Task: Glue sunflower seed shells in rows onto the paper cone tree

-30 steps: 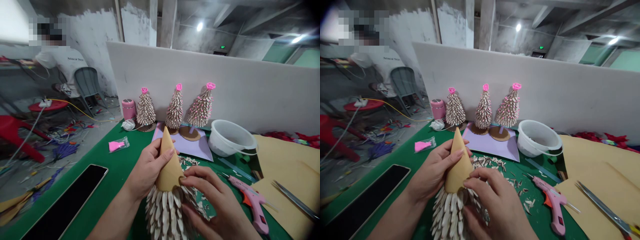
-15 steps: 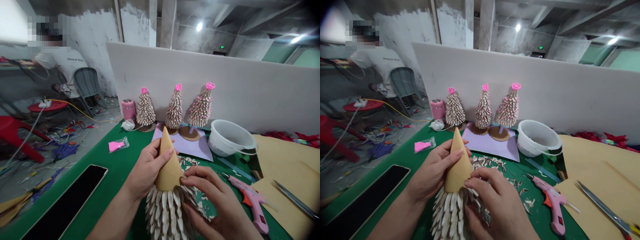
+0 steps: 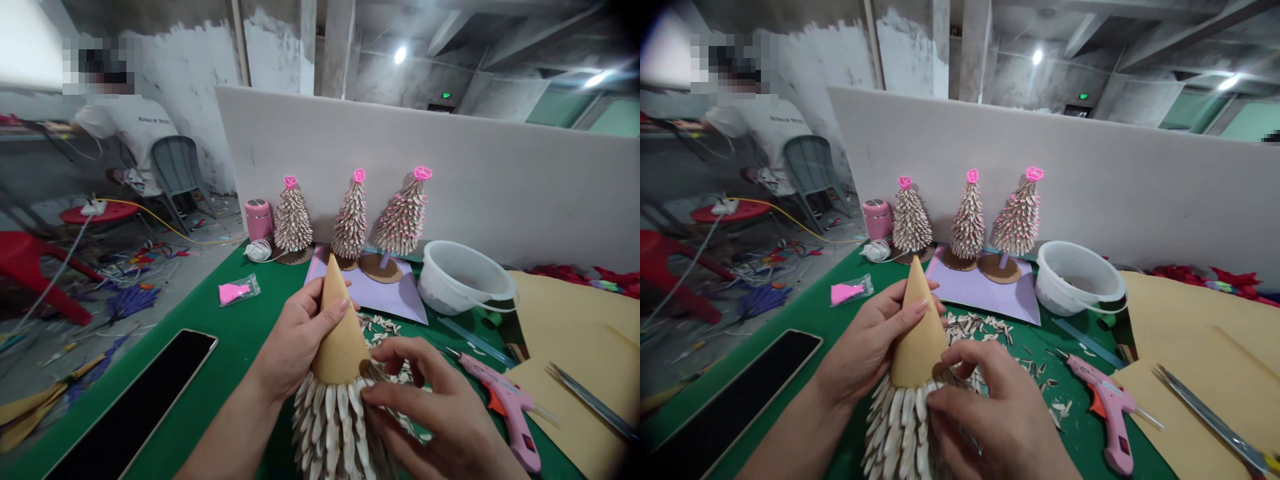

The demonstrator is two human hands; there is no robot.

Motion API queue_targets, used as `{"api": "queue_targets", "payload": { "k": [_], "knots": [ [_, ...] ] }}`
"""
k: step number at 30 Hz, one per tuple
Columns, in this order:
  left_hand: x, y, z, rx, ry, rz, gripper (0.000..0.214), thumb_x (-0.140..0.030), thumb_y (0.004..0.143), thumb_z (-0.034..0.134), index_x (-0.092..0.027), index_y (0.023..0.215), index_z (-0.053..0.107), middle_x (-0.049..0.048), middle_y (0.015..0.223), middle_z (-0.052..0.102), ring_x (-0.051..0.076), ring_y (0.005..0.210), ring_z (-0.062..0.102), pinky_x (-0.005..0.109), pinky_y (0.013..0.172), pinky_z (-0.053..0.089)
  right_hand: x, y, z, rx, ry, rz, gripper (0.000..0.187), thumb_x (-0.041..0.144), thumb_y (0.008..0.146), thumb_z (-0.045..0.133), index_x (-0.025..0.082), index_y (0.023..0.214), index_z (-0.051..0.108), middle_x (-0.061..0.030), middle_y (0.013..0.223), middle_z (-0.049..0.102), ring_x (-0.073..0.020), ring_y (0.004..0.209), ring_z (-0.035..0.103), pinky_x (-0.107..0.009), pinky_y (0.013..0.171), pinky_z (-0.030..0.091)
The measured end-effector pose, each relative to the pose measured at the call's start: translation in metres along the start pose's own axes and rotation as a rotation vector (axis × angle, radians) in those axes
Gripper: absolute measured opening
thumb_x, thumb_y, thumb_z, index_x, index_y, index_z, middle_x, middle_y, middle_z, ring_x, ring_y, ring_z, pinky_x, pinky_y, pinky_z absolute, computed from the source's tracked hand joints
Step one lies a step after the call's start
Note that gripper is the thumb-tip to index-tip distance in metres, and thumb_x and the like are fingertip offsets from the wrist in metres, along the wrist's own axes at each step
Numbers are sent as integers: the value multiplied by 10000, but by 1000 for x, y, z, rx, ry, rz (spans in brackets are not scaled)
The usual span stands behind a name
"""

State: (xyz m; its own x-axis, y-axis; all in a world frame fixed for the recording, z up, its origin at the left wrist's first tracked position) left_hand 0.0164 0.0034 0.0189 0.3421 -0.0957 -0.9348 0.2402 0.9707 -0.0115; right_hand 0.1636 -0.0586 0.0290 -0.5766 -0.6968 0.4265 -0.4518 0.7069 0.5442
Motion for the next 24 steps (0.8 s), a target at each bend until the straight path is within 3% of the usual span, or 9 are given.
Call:
{"api": "queue_targets", "payload": {
  "k": [5, 14, 24],
  "knots": [
    [0, 0, 0, 2, -3, 7, 222, -292, 764, 588, -184, 953, 546, 1, 787, 604, 96, 670, 523, 206, 612, 433, -2, -2, 3, -8, -34, -28, 295, 75, 698, 566, 265, 906, 652, -52, 956, 572, -162, 843, 588, -247, 658, 532],
    [-1, -1, 0, -14, -32, -10, 240, -284, 743, 609, -179, 954, 563, 9, 781, 609, 104, 658, 531, 211, 603, 433, -3, 1, 1, -45, 5, -2, 211, 103, 698, 573, 243, 834, 655, -40, 827, 616, -145, 713, 610, -239, 585, 539],
    [0, 0, -1, -7, -35, -11, 239, -281, 748, 604, -189, 964, 561, -1, 784, 608, 101, 669, 529, 207, 608, 435, 0, 1, 2, -61, -27, -108, 212, 71, 722, 552, 224, 839, 639, -28, 867, 620, -130, 732, 596, -248, 620, 524]
  ]
}}
Point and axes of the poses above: each hand's wrist, its own y-axis towards the middle knuckle, its own z-axis out of the palm, x = y × z, the point moved 3 cm from there along y, towards the middle knuckle
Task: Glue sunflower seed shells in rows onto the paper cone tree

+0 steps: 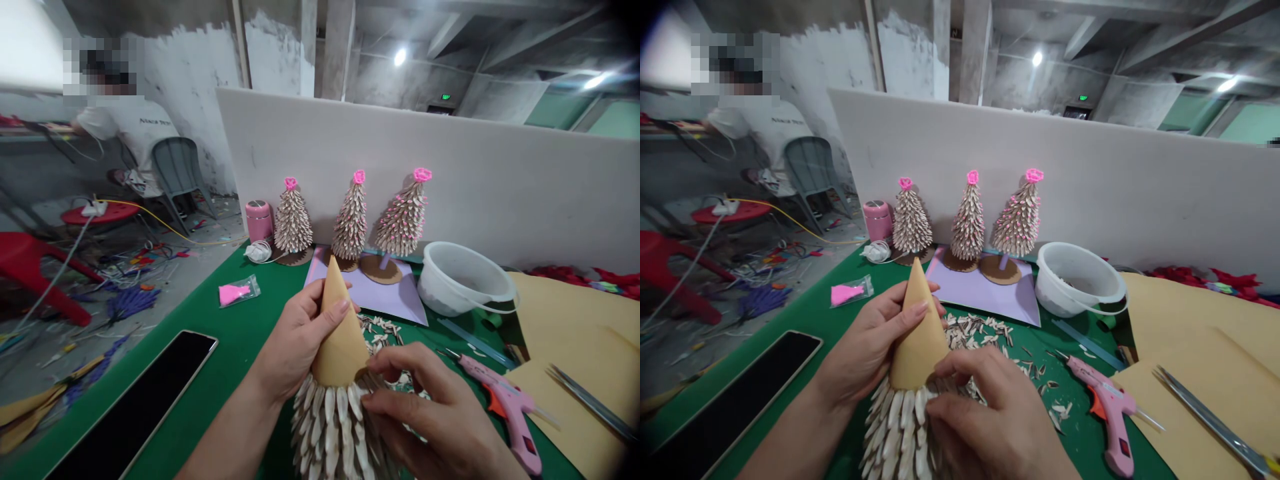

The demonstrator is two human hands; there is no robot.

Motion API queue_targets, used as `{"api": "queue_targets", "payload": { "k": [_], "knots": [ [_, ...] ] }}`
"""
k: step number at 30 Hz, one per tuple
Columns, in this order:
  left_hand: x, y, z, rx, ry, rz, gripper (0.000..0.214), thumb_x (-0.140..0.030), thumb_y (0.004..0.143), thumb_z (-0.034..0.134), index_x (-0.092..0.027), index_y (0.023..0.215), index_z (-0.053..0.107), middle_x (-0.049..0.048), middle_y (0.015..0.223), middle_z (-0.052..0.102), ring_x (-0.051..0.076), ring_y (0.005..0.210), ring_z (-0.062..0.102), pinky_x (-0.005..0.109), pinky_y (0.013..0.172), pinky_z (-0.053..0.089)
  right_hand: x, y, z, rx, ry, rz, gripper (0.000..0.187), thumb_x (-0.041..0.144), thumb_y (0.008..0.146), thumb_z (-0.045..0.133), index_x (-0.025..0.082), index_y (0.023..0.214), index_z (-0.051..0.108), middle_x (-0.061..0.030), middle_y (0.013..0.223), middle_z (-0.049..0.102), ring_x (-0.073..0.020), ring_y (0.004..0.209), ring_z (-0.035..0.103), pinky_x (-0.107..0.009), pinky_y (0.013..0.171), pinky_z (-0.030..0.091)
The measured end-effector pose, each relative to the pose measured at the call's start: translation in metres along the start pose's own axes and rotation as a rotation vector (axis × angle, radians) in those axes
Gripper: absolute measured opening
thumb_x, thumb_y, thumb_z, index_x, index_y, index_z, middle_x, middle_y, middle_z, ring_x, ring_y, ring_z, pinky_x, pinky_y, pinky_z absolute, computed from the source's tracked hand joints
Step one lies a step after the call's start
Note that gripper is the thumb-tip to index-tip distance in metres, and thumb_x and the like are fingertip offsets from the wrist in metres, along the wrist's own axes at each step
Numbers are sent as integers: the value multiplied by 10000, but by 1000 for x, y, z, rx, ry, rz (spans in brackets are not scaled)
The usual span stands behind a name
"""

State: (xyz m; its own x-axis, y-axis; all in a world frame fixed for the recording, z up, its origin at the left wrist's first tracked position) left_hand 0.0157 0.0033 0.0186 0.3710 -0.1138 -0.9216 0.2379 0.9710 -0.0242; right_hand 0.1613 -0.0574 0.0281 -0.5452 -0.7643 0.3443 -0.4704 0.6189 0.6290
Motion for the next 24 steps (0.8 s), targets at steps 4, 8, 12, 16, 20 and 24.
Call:
{"api": "queue_targets", "payload": {
  "k": [4, 8, 12, 16, 20, 24],
  "knots": [
    [0, 0, 0, 7, 1, -2, 231, -280, 755, 598, -196, 967, 559, -5, 790, 608, 100, 680, 530, 207, 614, 438, -1, 2, -3, 26, 2, -13, 188, 85, 728, 568, 217, 845, 635, -29, 841, 624, -121, 718, 593, -232, 605, 518],
    [0, 0, 0, 3, -10, -2, 250, -277, 746, 606, -186, 973, 559, 4, 780, 607, 103, 670, 528, 211, 614, 438, -1, 4, -2, 36, 12, -32, 197, 74, 730, 558, 212, 848, 635, -34, 855, 629, -120, 731, 596, -233, 618, 517],
    [0, 0, 0, -6, -11, -10, 265, -279, 734, 616, -180, 974, 561, 9, 770, 606, 110, 664, 531, 218, 612, 436, -1, 4, -2, 20, 19, -19, 192, 65, 715, 570, 208, 825, 637, -28, 836, 631, -123, 719, 595, -233, 612, 512],
    [0, 0, 0, -1, 3, -5, 252, -281, 748, 603, -182, 974, 554, 6, 779, 605, 107, 672, 529, 214, 613, 437, -2, 3, 0, 28, 16, -18, 191, 73, 733, 546, 216, 829, 629, -23, 851, 629, -131, 731, 589, -268, 646, 503],
    [1, 0, 0, 3, 8, -2, 229, -273, 756, 597, -183, 961, 549, 3, 785, 607, 101, 664, 529, 211, 606, 435, -3, -1, -3, 57, 20, -2, 257, 58, 718, 556, 232, 895, 623, -28, 907, 598, -135, 765, 586, -244, 640, 514],
    [2, 2, -1, -14, -6, -12, 222, -270, 744, 610, -176, 937, 556, 10, 784, 613, 108, 664, 544, 223, 621, 432, -5, -6, -18, 31, 117, 70, 347, 47, 730, 550, 240, 1016, 576, -48, 1068, 495, -130, 845, 567, -218, 687, 516]
  ]
}}
Point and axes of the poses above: each hand's wrist, its own y-axis towards the middle knuckle, its own z-axis out of the palm, x = y × z, the point moved 3 cm from there along y, towards the middle knuckle
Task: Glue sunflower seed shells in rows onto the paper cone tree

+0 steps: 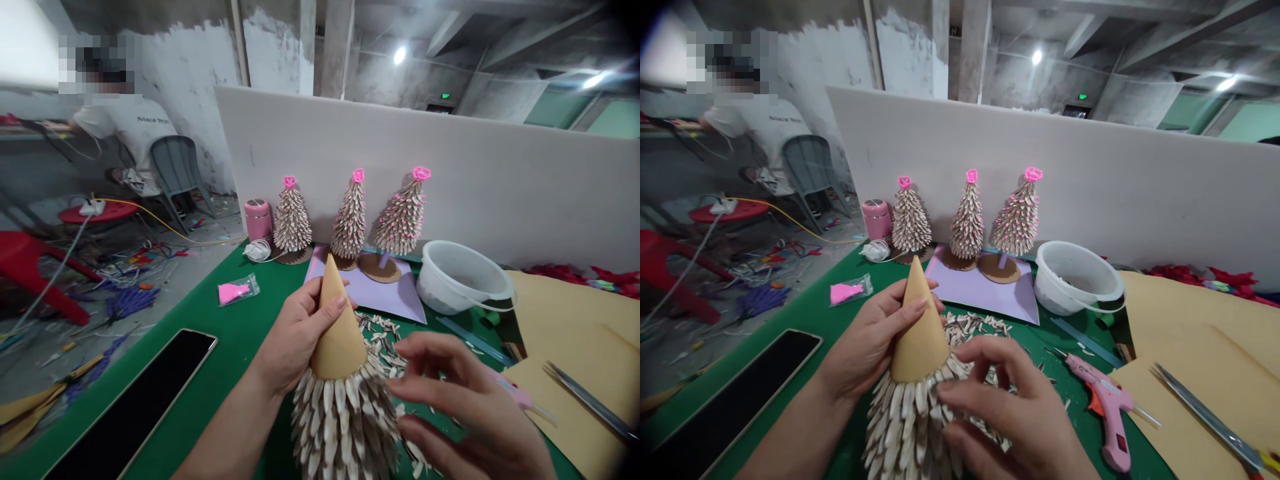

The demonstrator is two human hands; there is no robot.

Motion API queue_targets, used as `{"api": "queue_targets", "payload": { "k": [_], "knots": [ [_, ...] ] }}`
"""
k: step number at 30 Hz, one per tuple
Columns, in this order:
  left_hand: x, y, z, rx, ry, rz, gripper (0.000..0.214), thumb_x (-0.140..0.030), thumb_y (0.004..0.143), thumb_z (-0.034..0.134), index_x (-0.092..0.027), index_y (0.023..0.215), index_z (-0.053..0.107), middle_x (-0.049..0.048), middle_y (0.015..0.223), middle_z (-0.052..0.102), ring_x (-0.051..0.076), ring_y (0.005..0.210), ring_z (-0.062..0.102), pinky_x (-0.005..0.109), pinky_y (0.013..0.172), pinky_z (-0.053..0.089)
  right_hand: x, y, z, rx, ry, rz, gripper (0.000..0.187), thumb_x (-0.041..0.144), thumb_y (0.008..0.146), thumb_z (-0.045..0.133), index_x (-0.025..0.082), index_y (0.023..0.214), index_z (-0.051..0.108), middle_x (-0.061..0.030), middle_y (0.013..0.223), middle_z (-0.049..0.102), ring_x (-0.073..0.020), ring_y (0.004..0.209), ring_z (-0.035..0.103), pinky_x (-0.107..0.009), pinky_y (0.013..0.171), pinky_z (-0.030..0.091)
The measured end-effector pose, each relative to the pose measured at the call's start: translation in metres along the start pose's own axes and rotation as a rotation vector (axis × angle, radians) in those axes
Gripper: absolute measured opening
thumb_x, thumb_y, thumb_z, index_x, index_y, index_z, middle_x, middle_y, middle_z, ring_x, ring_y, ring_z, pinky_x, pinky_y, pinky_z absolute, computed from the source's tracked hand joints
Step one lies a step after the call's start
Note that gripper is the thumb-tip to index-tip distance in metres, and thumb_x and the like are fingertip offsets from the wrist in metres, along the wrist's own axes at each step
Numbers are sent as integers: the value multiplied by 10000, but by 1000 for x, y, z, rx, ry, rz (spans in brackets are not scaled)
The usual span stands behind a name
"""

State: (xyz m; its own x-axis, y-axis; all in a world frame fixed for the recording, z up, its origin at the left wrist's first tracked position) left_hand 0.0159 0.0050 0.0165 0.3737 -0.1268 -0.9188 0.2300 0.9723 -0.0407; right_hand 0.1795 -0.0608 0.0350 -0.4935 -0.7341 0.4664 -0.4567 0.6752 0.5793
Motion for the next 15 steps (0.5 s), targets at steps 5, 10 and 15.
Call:
{"api": "queue_targets", "payload": {
  "k": [5, 10, 15],
  "knots": [
    [0, 3, -2, -4, -26, -8, 240, -270, 737, 618, -179, 950, 556, 8, 787, 607, 109, 675, 549, 232, 641, 436, -8, -8, -15, -264, 40, 159, 260, 104, 802, 516, 254, 1004, 583, -42, 1086, 469, -164, 1012, 492, -238, 773, 467],
    [0, 5, -5, 37, -29, 4, 255, -262, 744, 608, -182, 980, 554, 16, 808, 607, 122, 704, 554, 248, 657, 442, -21, -9, -11, -260, 66, 264, 230, 155, 819, 537, 271, 1015, 572, -32, 1088, 476, -154, 1013, 483, -211, 728, 453],
    [1, 6, -7, 104, -47, 19, 247, -242, 752, 596, -191, 989, 555, 25, 829, 608, 145, 744, 565, 282, 696, 438, -30, -6, -5, -205, 120, 349, 222, 207, 835, 534, 308, 1032, 551, -5, 1105, 483, -113, 894, 511, -195, 678, 436]
  ]
}}
Point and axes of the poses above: each hand's wrist, its own y-axis towards the middle knuckle, its own z-axis out of the palm, x = y × z, the point moved 3 cm from there along y, towards the middle knuckle
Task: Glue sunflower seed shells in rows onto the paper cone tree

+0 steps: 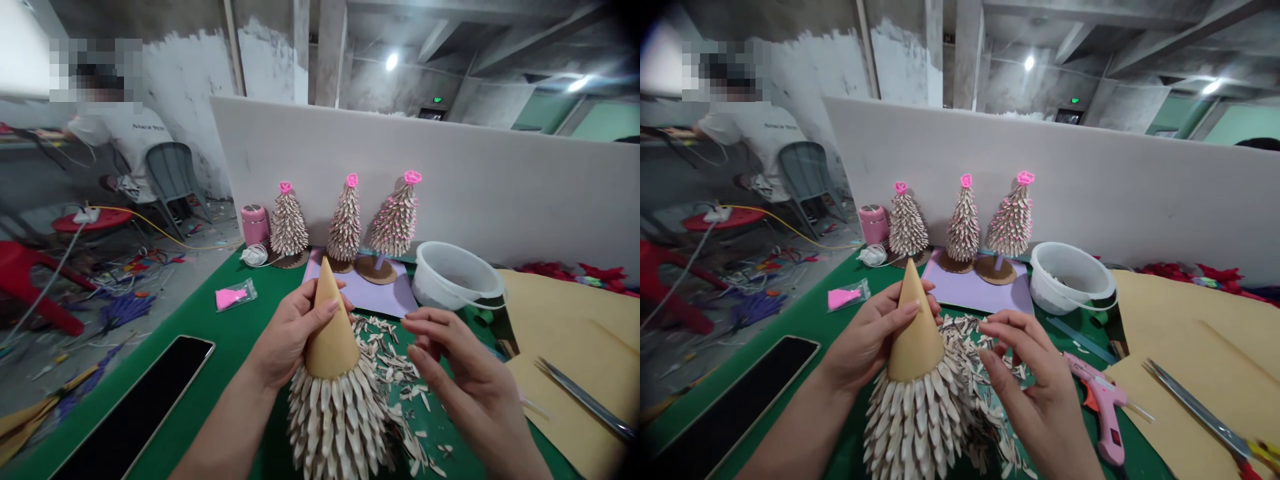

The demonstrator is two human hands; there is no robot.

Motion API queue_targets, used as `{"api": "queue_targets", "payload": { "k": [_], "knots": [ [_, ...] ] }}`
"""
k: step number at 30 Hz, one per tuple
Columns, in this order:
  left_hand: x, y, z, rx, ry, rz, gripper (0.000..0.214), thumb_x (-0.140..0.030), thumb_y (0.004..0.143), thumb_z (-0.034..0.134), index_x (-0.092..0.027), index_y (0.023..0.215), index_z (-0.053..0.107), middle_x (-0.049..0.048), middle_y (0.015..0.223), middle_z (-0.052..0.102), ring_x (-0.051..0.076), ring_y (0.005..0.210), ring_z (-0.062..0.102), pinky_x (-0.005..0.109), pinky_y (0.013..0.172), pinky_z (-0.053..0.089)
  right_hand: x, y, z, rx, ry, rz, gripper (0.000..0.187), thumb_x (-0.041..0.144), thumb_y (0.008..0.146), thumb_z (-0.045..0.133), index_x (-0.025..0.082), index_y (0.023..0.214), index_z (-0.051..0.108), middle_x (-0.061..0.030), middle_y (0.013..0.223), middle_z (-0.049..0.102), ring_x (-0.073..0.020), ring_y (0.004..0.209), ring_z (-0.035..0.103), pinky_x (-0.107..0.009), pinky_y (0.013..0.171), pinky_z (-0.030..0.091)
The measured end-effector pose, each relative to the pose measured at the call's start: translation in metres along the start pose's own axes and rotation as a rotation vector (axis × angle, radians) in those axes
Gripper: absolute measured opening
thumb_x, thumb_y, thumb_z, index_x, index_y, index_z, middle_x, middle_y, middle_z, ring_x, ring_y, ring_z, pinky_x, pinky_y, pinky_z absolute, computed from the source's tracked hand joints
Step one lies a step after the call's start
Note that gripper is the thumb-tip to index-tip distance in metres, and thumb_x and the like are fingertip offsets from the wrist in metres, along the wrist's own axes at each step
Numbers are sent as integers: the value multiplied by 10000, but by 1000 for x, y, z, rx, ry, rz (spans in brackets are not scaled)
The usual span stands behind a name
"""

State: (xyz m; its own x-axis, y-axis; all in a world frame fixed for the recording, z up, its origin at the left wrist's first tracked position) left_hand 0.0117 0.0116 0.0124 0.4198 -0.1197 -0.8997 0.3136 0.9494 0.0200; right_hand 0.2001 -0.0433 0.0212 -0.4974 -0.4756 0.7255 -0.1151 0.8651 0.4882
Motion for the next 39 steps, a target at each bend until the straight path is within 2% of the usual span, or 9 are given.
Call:
{"api": "queue_targets", "payload": {
  "k": [2, 6, 11, 15, 21, 23, 25, 29, 39],
  "knots": [
    [0, 0, 0, 21, -15, 2, 252, -235, 748, 598, -190, 992, 555, 30, 836, 608, 154, 747, 570, 290, 699, 438, -1, 1, 4, 33, 23, 27, 224, 222, 839, 529, 320, 1041, 544, 8, 1093, 489, -93, 830, 513, -193, 680, 429],
    [-1, -1, 1, 80, -47, 17, 247, -217, 752, 588, -184, 995, 557, 38, 840, 609, 166, 768, 577, 299, 715, 438, -4, 0, 12, 53, 73, 86, 219, 259, 841, 528, 341, 1044, 541, 15, 1099, 495, -117, 937, 489, -193, 709, 418],
    [1, -1, 4, 179, -122, -9, 230, -184, 769, 557, -168, 998, 552, 48, 831, 610, 166, 776, 583, 290, 714, 445, -11, 0, 23, 88, 207, 135, 221, 289, 847, 519, 357, 1056, 541, 23, 1048, 522, -114, 898, 496, -209, 731, 407],
    [6, 0, 7, 210, -214, -43, 200, -173, 788, 521, -160, 986, 545, 52, 815, 613, 163, 749, 596, 282, 688, 456, -17, 0, 27, 83, 352, 257, 207, 341, 846, 516, 334, 1047, 564, 16, 1084, 557, -137, 971, 510, -217, 762, 413],
    [27, -2, 25, 236, -226, -213, 219, -173, 756, 570, -143, 973, 568, 56, 788, 634, 152, 693, 621, 260, 662, 470, -29, 3, 32, 4, 704, 405, 271, 368, 826, 543, 279, 1079, 581, -3, 1116, 583, -156, 1038, 501, -234, 853, 401],
    [33, -4, 34, 278, -230, -291, 227, -180, 735, 598, -131, 956, 587, 65, 788, 644, 147, 673, 627, 261, 661, 480, -31, 3, 36, 30, 837, 456, 291, 366, 820, 550, 251, 1084, 593, -23, 1059, 604, -168, 1027, 507, -229, 792, 433],
    [35, -5, 42, 309, -238, -345, 238, -192, 720, 615, -118, 947, 603, 79, 774, 657, 151, 660, 633, 257, 645, 488, -31, 3, 39, 70, 936, 516, 292, 365, 815, 554, 231, 1069, 612, -28, 905, 630, -145, 860, 560, -199, 639, 458],
    [35, -8, 50, 319, -235, -392, 191, -198, 712, 620, -92, 871, 632, 92, 718, 670, 143, 626, 637, 221, 606, 483, -24, 3, 43, 129, 1021, 577, 306, 384, 778, 591, 218, 1031, 638, 18, 617, 556, -50, 459, 445, -134, 366, 337],
    [37, -18, 48, 344, -202, -403, 230, -214, 729, 595, -52, 883, 649, 133, 747, 686, 141, 639, 645, 224, 667, 484, -20, 4, 51, 226, 1137, 604, 322, 383, 714, 649, 168, 953, 664, 58, 519, 455, 11, 334, 225, -95, 274, 224]
  ]
}}
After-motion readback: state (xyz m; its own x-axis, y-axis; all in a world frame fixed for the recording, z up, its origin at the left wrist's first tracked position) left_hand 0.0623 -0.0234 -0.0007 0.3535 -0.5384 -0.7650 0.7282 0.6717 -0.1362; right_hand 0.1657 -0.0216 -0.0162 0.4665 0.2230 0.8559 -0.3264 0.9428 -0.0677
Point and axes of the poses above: each hand's wrist, its own y-axis towards the middle knuckle, its own z-axis out of the palm, x = y × z, the point moved 3 cm from there along y, towards the middle knuckle
